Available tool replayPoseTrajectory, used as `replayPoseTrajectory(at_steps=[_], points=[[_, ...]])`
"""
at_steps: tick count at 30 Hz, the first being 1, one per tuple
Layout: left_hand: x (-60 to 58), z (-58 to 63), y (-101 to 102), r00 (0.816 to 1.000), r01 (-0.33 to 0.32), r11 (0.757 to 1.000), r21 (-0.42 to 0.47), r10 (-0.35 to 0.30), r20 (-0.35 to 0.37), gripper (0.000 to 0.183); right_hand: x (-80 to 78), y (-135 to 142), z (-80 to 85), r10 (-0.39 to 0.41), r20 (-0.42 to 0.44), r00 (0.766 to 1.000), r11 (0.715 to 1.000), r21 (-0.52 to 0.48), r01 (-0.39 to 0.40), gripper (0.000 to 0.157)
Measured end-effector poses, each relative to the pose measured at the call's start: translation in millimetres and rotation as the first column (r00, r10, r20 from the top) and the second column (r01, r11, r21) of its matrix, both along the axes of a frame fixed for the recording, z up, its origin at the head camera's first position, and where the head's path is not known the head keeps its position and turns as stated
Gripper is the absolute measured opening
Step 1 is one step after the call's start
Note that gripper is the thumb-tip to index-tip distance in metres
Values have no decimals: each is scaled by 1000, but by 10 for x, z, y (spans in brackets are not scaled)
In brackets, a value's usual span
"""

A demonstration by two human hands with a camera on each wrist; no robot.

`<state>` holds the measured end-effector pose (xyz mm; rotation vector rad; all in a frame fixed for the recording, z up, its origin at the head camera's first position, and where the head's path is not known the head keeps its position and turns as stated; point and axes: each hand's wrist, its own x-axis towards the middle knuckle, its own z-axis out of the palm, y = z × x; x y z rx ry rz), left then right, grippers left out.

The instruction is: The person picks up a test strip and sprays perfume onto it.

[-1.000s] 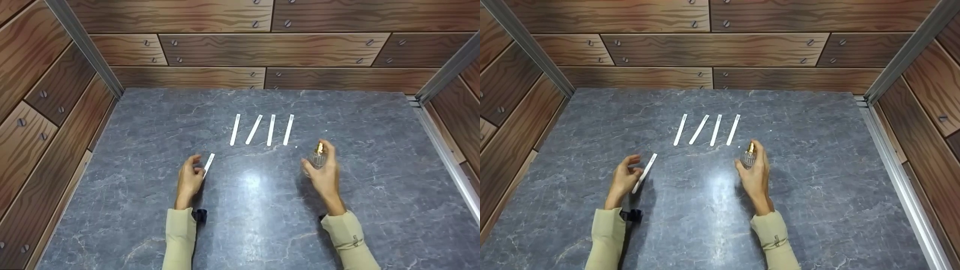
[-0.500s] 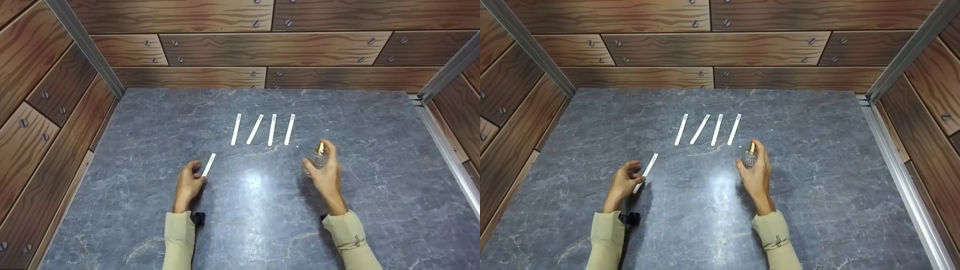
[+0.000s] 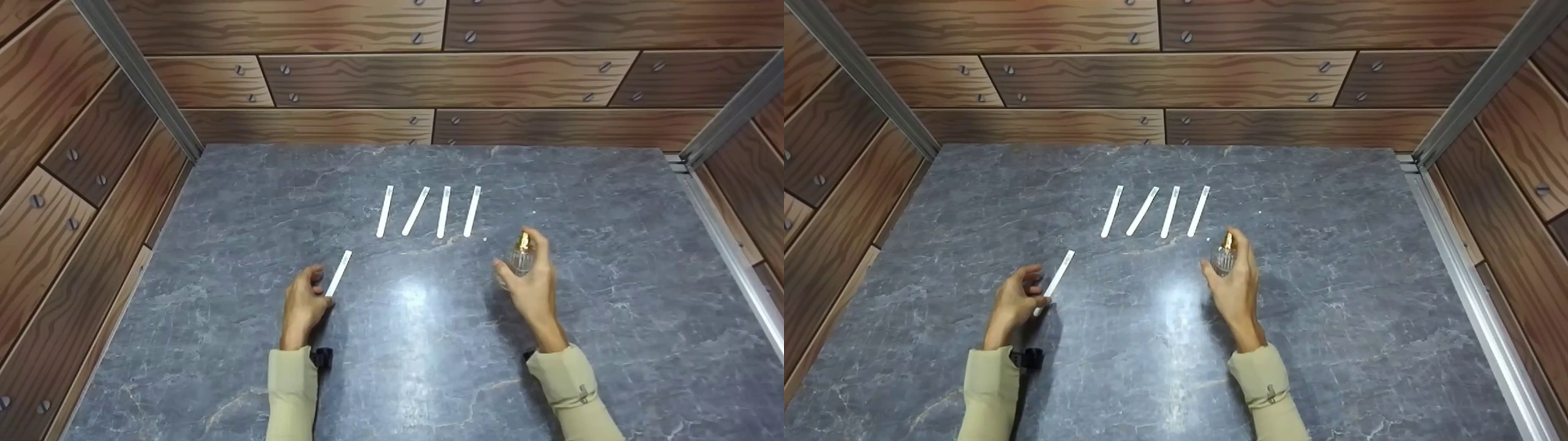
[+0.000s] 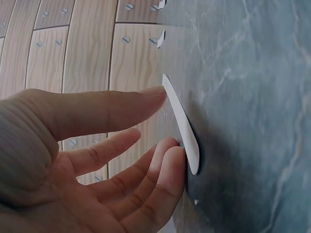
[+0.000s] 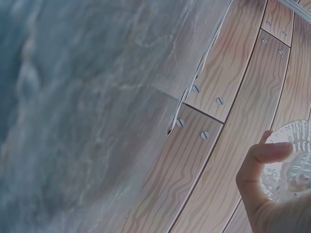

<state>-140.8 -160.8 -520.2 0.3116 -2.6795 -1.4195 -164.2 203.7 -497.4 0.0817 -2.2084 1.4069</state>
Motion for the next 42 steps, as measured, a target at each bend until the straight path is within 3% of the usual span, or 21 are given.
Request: replayPoseTrajectory(at_steps=[11,27,34,42], points=[[19,-23,1,999,-8,999,-48,6,-51,60,-16,10,-2,-13,-20,1000,1000,18,13,66],[4,-31,64,995,-38,979,-202,18,-98,44,2,4,-18,-16,4,1000,1000,-2,16,68],[-13,-26,71,987,-10,970,-244,-29,-157,34,-4,11,-16,-1,-6,1000,1000,-22,1,67],[-24,-21,58,992,38,972,-232,-66,-111,34,-1,-2,-8,-10,15,1000,1000,-11,10,68]])
